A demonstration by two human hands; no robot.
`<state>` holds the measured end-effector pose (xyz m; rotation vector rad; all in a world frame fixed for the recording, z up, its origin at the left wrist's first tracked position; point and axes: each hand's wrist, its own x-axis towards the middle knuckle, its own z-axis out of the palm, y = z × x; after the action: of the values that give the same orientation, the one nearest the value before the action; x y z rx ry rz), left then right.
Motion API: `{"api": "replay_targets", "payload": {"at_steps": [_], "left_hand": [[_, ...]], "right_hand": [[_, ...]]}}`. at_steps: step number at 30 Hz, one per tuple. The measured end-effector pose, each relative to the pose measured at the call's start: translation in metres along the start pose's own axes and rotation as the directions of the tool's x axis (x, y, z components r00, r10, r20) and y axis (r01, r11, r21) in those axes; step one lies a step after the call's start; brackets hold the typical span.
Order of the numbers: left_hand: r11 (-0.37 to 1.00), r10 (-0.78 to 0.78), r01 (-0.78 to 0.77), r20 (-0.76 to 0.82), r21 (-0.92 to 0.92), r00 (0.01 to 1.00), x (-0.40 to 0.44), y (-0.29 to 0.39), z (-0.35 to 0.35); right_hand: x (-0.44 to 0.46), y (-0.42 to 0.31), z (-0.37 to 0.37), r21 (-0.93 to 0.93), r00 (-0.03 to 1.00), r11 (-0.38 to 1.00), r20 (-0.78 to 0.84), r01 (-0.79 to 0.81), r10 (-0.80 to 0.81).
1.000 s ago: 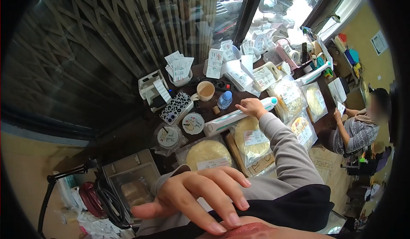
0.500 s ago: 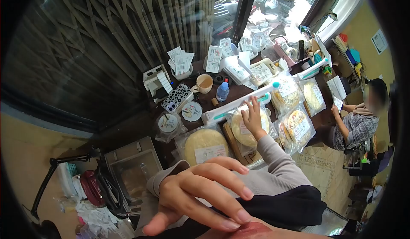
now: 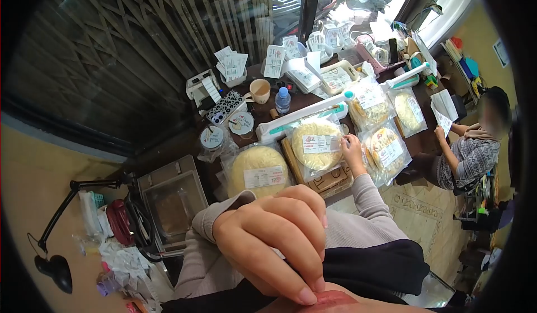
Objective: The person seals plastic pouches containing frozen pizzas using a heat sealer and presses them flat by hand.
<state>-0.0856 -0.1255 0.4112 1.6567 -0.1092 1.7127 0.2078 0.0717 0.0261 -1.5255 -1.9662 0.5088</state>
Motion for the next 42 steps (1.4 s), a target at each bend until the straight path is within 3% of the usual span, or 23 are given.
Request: {"api": "replay_targets", "payload": {"at_steps": [11,18,24,25,28,32,35,38,42], "left_hand": [[0.997,-0.007,0.011,0.055,-0.074,0.998,0.041,-0.065,0.065],[0.997,-0.045,0.048,0.042,-0.059,0.998,0.049,-0.111,0.096],[0.981,-0.185,0.183,-0.028,-0.063,0.982,0.050,-0.136,0.110],[0.987,-0.157,0.155,-0.041,-0.035,0.987,0.050,-0.142,0.112],[0.996,-0.090,0.091,-0.058,0.020,0.994,0.047,-0.164,0.115],[0.995,-0.097,0.097,-0.082,0.005,0.992,0.046,-0.183,0.121],[0.994,-0.113,0.112,-0.093,-0.011,0.989,0.050,-0.193,0.126],[0.984,-0.174,0.169,-0.087,-0.056,0.981,0.055,-0.199,0.129],[0.974,-0.209,0.200,-0.092,-0.106,0.973,0.063,-0.213,0.130]], "right_hand": [[-0.004,0.025,-0.040,0.014,0.978,0.998,0.200,0.055,-0.057],[0.016,0.061,-0.042,0.215,0.959,0.973,0.247,0.083,-0.137],[0.048,0.070,-0.024,0.311,0.916,0.950,0.374,0.023,-0.145],[0.052,0.068,-0.021,0.278,0.930,0.949,0.287,0.148,-0.229],[0.077,0.076,0.015,0.435,0.891,0.883,0.451,-0.176,-0.044],[0.107,0.049,0.035,0.440,0.812,0.811,0.580,-0.385,0.070],[0.115,0.043,0.057,0.528,0.751,0.643,0.651,-0.555,0.112],[0.110,0.043,0.064,0.577,0.747,0.568,0.657,-0.587,0.103],[0.087,0.016,0.017,0.649,0.890,0.661,0.452,-0.376,0.063]]}}
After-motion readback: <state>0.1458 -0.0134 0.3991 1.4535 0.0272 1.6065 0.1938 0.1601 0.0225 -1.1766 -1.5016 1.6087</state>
